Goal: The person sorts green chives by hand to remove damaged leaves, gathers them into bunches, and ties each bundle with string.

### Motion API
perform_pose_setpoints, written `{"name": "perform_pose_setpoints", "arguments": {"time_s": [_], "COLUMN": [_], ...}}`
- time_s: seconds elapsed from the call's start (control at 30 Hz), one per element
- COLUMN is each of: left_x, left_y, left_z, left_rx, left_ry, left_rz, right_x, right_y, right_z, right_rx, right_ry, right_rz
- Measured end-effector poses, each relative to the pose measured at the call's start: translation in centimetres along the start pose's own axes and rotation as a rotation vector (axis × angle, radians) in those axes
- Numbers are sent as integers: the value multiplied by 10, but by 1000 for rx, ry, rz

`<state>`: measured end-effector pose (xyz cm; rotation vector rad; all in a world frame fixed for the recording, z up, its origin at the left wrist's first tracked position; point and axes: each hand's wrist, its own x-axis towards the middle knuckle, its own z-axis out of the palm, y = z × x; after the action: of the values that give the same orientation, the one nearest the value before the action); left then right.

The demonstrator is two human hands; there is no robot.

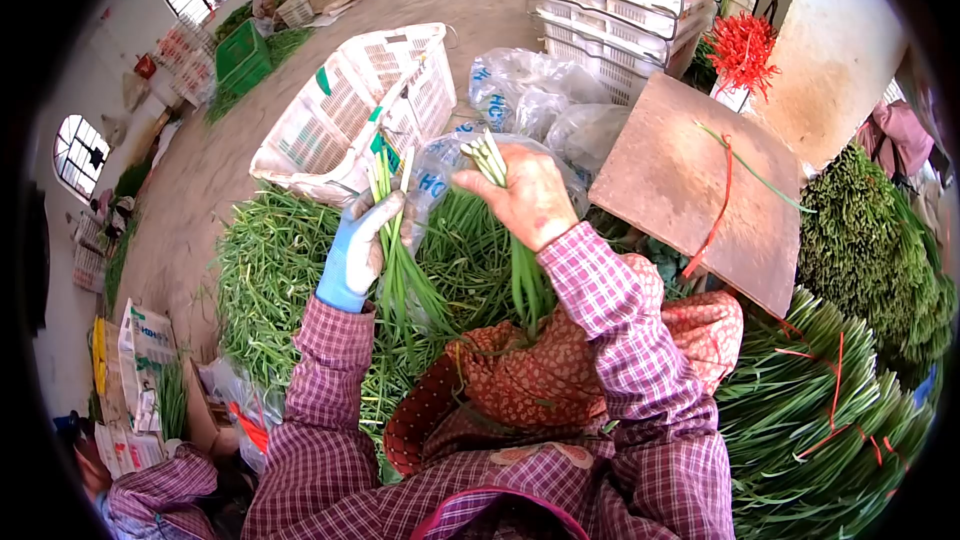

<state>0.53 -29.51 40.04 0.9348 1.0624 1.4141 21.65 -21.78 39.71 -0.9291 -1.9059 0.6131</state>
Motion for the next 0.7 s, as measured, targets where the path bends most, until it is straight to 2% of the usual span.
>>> {"name": "perform_pose_setpoints", "arguments": {"time_s": [0.03, 0.1, 0.13, 0.17, 0.23, 0.3, 0.37, 0.43, 0.5, 0.7], "left_x": [0, 0, -1, -1, -4, 0, -4, -4, -4, 1], "left_y": [0, -1, -3, -3, -1, 1, 9, 7, 5, 4], "left_z": [2, 7, 11, 15, 23, 16, 18, 18, 20, 16], "left_rx": [-1, 27, 55, 56, 71, 181, 113, 54, -39, 41], "left_ry": [-1, -96, -98, -103, -145, -226, -228, -198, -144, -151], "left_rz": [-1, -17, -39, -42, -132, -125, -164, -197, -149, -84], "right_x": [1, 3, 5, 5, 9, 10, 8, 8, 8, 8], "right_y": [-5, -17, -22, -28, -24, -16, -14, -18, -23, -18], "right_z": [2, 11, 18, 19, 28, 32, 34, 31, 20, 15], "right_rx": [-1, 223, 292, 286, 401, 398, 641, 618, 464, 411], "right_ry": [0, -53, -45, -130, -168, -202, -174, -123, -96, -50], "right_rz": [1, 184, 104, 148, 187, 215, 250, 263, 370, 316]}}
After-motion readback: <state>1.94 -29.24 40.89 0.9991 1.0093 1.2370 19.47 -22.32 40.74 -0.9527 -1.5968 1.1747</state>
